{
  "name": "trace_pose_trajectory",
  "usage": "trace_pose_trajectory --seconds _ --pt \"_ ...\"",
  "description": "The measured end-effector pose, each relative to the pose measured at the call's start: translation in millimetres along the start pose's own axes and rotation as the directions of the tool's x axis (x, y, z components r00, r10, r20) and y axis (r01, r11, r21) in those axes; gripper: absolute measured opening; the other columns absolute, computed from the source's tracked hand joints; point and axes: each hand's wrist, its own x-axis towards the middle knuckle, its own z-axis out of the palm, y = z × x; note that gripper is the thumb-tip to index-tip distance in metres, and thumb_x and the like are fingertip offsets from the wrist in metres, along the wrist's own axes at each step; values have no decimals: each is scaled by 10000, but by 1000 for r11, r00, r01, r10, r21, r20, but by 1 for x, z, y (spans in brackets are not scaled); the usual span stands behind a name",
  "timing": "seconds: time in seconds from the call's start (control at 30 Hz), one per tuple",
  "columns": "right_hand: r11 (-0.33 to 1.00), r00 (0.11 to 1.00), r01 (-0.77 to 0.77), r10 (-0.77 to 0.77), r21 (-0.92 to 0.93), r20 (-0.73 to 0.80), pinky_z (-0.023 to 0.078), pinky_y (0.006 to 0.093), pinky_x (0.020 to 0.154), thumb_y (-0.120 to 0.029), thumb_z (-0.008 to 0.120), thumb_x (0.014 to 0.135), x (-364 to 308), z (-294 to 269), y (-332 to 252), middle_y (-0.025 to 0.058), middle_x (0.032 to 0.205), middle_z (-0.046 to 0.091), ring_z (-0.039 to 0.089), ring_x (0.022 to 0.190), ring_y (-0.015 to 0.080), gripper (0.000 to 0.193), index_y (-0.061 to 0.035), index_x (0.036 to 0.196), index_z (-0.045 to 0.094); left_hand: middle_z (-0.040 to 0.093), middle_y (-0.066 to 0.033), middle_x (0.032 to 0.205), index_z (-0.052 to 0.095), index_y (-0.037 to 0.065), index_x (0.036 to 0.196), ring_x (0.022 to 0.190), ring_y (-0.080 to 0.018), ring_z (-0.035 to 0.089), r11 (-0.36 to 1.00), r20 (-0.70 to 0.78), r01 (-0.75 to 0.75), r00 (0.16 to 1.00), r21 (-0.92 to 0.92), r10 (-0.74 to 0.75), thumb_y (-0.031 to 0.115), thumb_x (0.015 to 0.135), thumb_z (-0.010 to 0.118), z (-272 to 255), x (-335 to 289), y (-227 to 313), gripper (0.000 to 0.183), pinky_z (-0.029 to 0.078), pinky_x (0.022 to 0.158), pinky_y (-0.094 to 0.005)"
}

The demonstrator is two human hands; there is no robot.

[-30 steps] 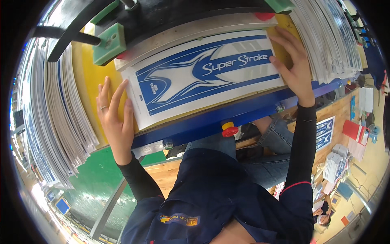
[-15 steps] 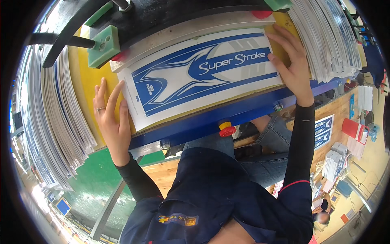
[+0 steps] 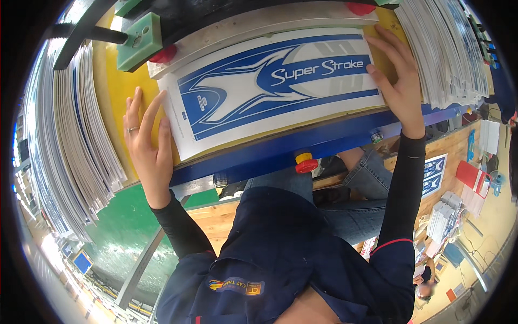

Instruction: Aligning decal sheets on a die-press machine and activating the press.

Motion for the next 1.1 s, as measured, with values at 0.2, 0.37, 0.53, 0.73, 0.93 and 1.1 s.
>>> trace_pose_trajectory --seconds 0.2,0.37,0.53,0.73,0.93,1.1 --pt "1000 1000 11 -11 1 0 408 451 1129 -250 727 873 1 0 0 113 1461 584 547 1324 354 438 -183 1304 691 482 -121 1566 680 183 1343 1490 -375 374 1000 -3 -2 1000 -2 2 207 988 590 0 0 0 366 248 1230 -503" --pt "1000 1000 14 -14 -8 2 412 445 1129 -261 727 876 0 0 2 110 1460 587 547 1327 351 440 -178 1306 690 483 -122 1565 677 184 1346 1490 -375 374 1000 -2 -3 1000 5 3 205 985 589 0 1 0 372 252 1230 -505" --pt "1000 1000 4 -4 -8 5 416 438 1129 -273 726 879 0 0 2 109 1459 587 548 1328 347 443 -172 1309 689 483 -123 1564 678 182 1344 1491 -376 374 1000 2 -4 1000 8 4 192 978 590 0 0 0 376 256 1229 -506" --pt "1000 1000 11 -11 -7 10 418 438 1130 -279 723 884 0 0 3 105 1463 586 549 1331 338 438 -175 1309 690 487 -124 1561 679 184 1343 1487 -379 377 1000 -1 -1 1000 18 1 184 973 590 0 0 1 381 258 1227 -504" --pt "999 1000 19 -19 -31 1 426 434 1128 -292 727 885 -2 2 6 98 1466 586 554 1330 331 439 -187 1310 692 489 -125 1558 680 191 1346 1488 -378 376 1000 -3 -1 1000 22 1 183 969 594 0 0 1 386 260 1227 -505" --pt "1000 1000 9 -9 -24 -1 439 432 1120 -291 729 885 -2 2 6 97 1466 586 560 1326 326 437 -195 1310 694 487 -122 1560 680 200 1348 1490 -375 373 1000 -5 2 1000 9 -2 185 970 593 1 0 0 388 263 1228 -505"
